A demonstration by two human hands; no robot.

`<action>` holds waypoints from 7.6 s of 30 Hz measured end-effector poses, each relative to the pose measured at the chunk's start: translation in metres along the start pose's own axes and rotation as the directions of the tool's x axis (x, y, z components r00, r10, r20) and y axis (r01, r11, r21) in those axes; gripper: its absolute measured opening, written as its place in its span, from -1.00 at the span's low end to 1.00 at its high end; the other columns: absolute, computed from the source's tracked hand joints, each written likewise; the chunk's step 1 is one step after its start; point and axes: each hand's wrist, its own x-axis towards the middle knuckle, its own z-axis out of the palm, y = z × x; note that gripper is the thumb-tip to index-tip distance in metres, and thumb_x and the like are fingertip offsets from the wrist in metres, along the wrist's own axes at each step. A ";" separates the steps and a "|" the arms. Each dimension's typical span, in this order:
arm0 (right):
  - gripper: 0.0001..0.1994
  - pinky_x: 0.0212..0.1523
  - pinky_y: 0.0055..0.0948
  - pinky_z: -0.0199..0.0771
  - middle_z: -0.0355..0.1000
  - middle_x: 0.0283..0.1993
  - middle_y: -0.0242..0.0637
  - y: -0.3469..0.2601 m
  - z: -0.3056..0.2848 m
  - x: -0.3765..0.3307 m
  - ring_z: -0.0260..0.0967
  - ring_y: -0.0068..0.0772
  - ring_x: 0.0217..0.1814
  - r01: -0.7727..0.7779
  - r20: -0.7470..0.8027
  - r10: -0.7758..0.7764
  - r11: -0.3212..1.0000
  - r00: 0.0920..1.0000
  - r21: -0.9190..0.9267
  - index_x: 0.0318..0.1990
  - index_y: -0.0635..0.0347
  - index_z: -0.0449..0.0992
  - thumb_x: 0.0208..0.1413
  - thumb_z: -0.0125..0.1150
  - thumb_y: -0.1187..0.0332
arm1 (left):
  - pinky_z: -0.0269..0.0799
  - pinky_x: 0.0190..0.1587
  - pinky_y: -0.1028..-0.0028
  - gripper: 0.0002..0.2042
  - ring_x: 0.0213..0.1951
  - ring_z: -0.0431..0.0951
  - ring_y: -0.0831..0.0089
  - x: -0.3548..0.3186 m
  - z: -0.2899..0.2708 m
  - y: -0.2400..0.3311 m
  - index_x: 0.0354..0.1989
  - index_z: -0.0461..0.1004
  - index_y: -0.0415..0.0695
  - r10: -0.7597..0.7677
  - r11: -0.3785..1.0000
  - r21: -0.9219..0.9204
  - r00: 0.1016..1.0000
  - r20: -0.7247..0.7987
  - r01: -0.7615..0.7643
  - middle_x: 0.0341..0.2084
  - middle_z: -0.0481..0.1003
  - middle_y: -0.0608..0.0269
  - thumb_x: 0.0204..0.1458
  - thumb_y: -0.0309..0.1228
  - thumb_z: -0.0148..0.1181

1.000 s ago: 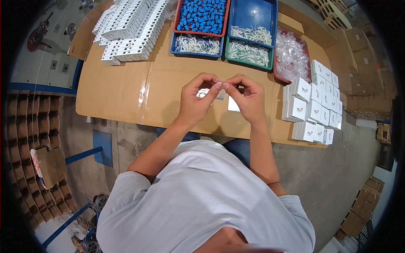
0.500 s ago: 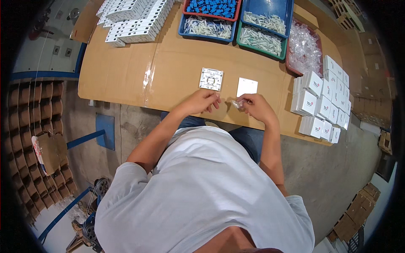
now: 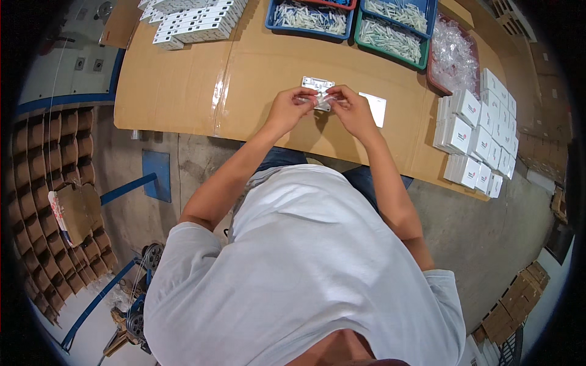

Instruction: The person is shown assembling small components and packaging them into white boxes in a factory setting.

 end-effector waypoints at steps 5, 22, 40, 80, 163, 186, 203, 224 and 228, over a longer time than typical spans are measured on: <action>-0.87 -0.16 -0.34 0.51 0.54 -0.18 -0.27 0.014 0.010 0.011 0.50 -0.25 -0.12 0.217 -0.011 -0.260 0.828 0.966 -0.516 -0.19 0.16 0.62 0.09 0.31 0.50 | 0.53 -0.26 0.49 -0.77 -0.33 0.60 0.49 0.015 -0.013 -0.001 -0.06 0.61 -0.22 0.234 0.890 0.398 0.972 0.019 -0.222 -0.31 0.60 0.20 0.10 -0.56 0.32; -0.91 -0.12 -0.23 0.32 0.50 -0.26 -0.39 0.032 0.020 0.008 0.42 -0.25 -0.15 0.281 -0.041 -0.425 0.664 0.904 -0.693 -0.28 0.05 0.61 0.03 0.31 0.43 | 0.49 -0.11 0.24 -0.89 -0.23 0.53 0.18 0.031 -0.025 0.002 -0.26 0.64 -0.12 0.538 0.302 0.754 0.757 0.371 -0.583 -0.29 0.58 0.21 0.02 -0.49 0.29; -0.94 -0.12 -0.22 0.31 0.52 -0.30 -0.35 0.016 0.009 0.015 0.49 -0.23 -0.21 0.284 0.114 -0.308 0.590 0.945 -0.756 -0.33 0.08 0.62 0.03 0.33 0.37 | 0.45 -0.03 0.30 -0.74 -0.09 0.51 0.27 0.011 -0.034 -0.006 -0.18 0.60 -0.06 0.566 0.178 0.730 0.675 0.472 -0.660 -0.16 0.54 0.28 0.00 -0.24 0.39; -0.91 -0.04 -0.01 0.38 0.50 -0.20 -0.26 0.016 -0.010 -0.001 0.47 -0.17 -0.05 0.274 0.175 -0.243 0.473 0.954 -0.838 -0.32 0.14 0.61 0.05 0.25 0.38 | 0.37 0.21 0.19 -0.63 0.17 0.43 0.11 -0.001 -0.007 -0.008 -0.01 0.49 -0.12 0.547 0.093 0.739 0.655 0.522 -0.667 -0.02 0.49 0.15 0.00 -0.35 0.38; -0.59 -0.05 -0.41 0.57 0.56 -0.10 -0.22 -0.126 -0.078 0.357 0.55 -0.38 -0.04 0.294 -0.253 -0.235 0.928 0.939 0.229 0.14 0.26 0.50 0.09 0.31 0.56 | -0.11 0.48 -0.02 -0.10 0.45 0.07 0.04 0.005 -0.018 0.009 0.30 0.27 -0.20 0.348 0.281 0.889 0.901 0.258 -0.362 0.37 0.18 -0.04 -0.07 0.25 0.27; -0.42 0.08 -0.49 0.68 0.48 0.12 -0.01 -0.176 -0.050 0.088 0.57 -0.28 0.11 -0.063 0.161 -0.265 0.343 0.951 0.937 0.44 0.18 0.16 0.29 0.11 0.58 | -0.11 0.48 0.00 -0.07 0.44 0.08 0.04 0.007 -0.011 0.003 0.32 0.24 -0.19 0.412 0.246 0.880 0.865 0.285 -0.406 0.35 0.19 -0.06 -0.13 0.21 0.33; -0.58 -0.27 -0.57 0.47 0.52 -0.09 -0.33 -0.021 -0.020 0.050 0.47 -0.58 -0.27 -0.156 -0.016 0.216 0.753 0.976 0.640 0.27 0.19 0.41 0.28 0.23 0.44 | -0.13 0.49 0.02 -0.11 0.45 0.07 0.10 0.017 -0.014 -0.006 0.30 0.28 -0.17 0.429 0.231 0.883 0.858 0.285 -0.409 0.37 0.18 0.01 -0.10 0.22 0.30; -0.68 -0.28 -0.38 0.50 0.52 -0.17 -0.25 0.007 0.016 0.037 0.52 -0.22 -0.30 0.162 -0.015 -0.207 0.807 0.978 -0.568 -0.02 0.17 0.62 0.05 0.42 0.39 | -0.13 0.49 0.04 -0.13 0.46 0.05 0.14 0.014 -0.016 -0.008 0.28 0.30 -0.15 0.424 0.219 0.892 0.862 0.277 -0.395 0.38 0.17 0.07 -0.05 0.30 0.20; -0.68 -0.23 -0.36 0.51 0.52 -0.18 -0.26 0.010 0.017 0.038 0.54 -0.19 -0.23 0.143 -0.013 -0.181 0.818 0.983 -0.558 -0.02 0.18 0.63 0.05 0.42 0.39 | -0.13 0.49 0.04 -0.13 0.47 0.04 0.15 0.014 -0.016 -0.009 0.29 0.29 -0.15 0.417 0.208 0.898 0.865 0.278 -0.389 0.39 0.17 0.06 -0.04 0.30 0.20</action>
